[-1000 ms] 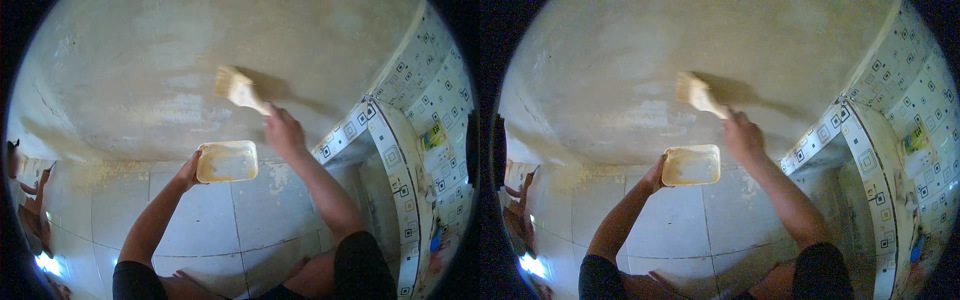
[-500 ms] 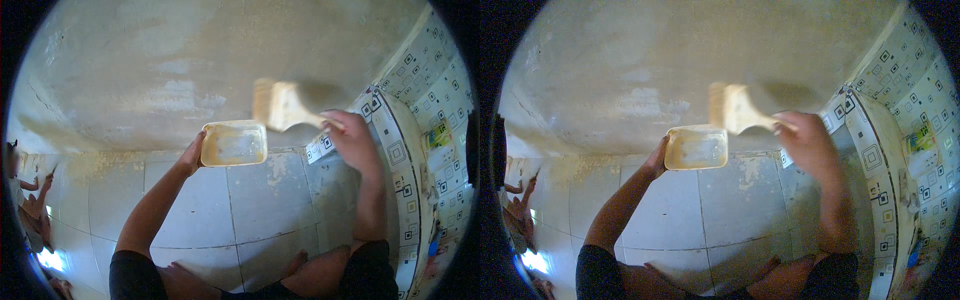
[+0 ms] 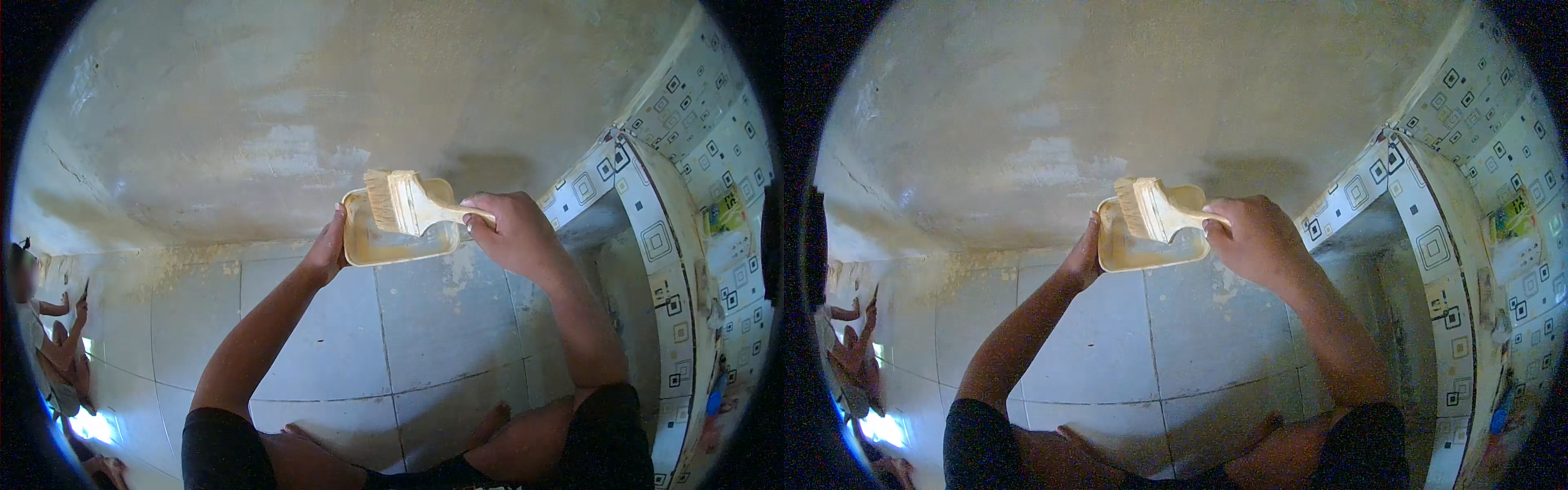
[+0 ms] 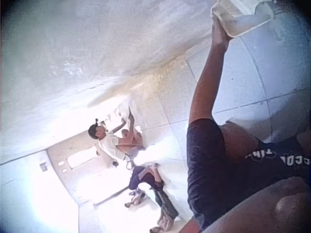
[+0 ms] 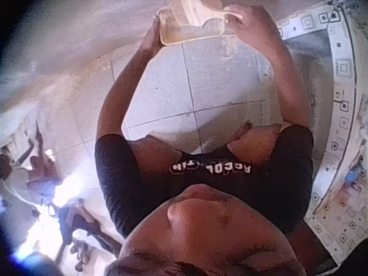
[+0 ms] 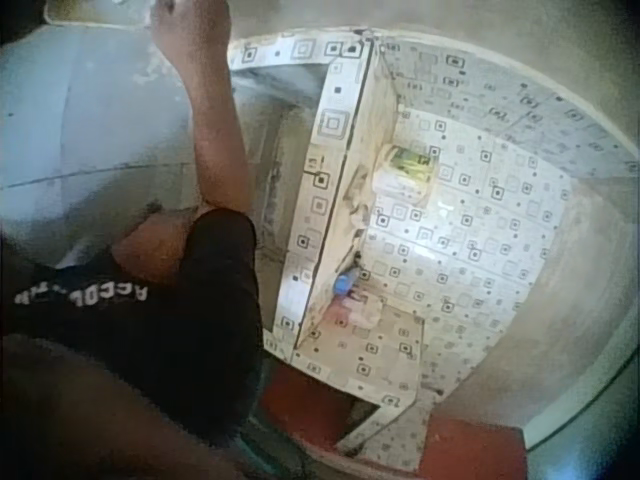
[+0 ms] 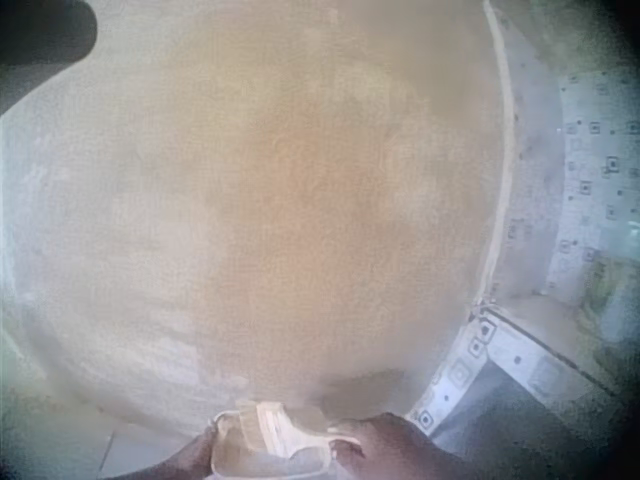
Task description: Painting a wall or ceiling using a brush and a small tray of paint.
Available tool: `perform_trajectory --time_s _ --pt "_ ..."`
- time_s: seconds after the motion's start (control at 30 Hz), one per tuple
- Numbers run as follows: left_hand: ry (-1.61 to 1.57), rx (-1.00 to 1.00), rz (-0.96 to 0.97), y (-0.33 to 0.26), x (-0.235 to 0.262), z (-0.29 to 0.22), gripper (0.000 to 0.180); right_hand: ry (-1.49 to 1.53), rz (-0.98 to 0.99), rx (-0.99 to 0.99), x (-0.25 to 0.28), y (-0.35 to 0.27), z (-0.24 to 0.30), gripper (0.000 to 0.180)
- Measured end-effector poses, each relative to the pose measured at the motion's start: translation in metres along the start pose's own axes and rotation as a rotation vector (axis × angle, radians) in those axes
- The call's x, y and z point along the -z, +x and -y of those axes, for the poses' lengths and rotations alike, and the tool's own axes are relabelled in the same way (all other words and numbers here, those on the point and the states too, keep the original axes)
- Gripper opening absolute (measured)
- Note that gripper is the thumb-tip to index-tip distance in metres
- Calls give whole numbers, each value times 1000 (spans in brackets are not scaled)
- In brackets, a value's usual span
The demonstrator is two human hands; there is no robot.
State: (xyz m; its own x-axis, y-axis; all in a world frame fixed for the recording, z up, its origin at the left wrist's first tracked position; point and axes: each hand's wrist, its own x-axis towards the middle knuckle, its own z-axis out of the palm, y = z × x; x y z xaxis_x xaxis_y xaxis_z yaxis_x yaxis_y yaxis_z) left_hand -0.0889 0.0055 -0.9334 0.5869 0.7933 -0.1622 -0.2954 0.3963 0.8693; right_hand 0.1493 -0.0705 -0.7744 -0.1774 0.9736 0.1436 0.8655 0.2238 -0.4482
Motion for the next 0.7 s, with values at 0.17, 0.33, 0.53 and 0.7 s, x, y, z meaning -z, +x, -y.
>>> perform_trajectory --time_s 0.17,0.33,0.53,0.7 --pt "2 -8 -48 1 7 1 65 -249 111 177 -7 2 3 22" --pt "-53 14 -131 2 13 6 64 -245 82 229 -15 4 5 20" --pt "-31 61 -152 -2 16 4 65 -273 119 249 -24 7 2 22" --pt "-44 112 -192 -3 11 -2 65 -223 111 235 -32 8 -5 22"
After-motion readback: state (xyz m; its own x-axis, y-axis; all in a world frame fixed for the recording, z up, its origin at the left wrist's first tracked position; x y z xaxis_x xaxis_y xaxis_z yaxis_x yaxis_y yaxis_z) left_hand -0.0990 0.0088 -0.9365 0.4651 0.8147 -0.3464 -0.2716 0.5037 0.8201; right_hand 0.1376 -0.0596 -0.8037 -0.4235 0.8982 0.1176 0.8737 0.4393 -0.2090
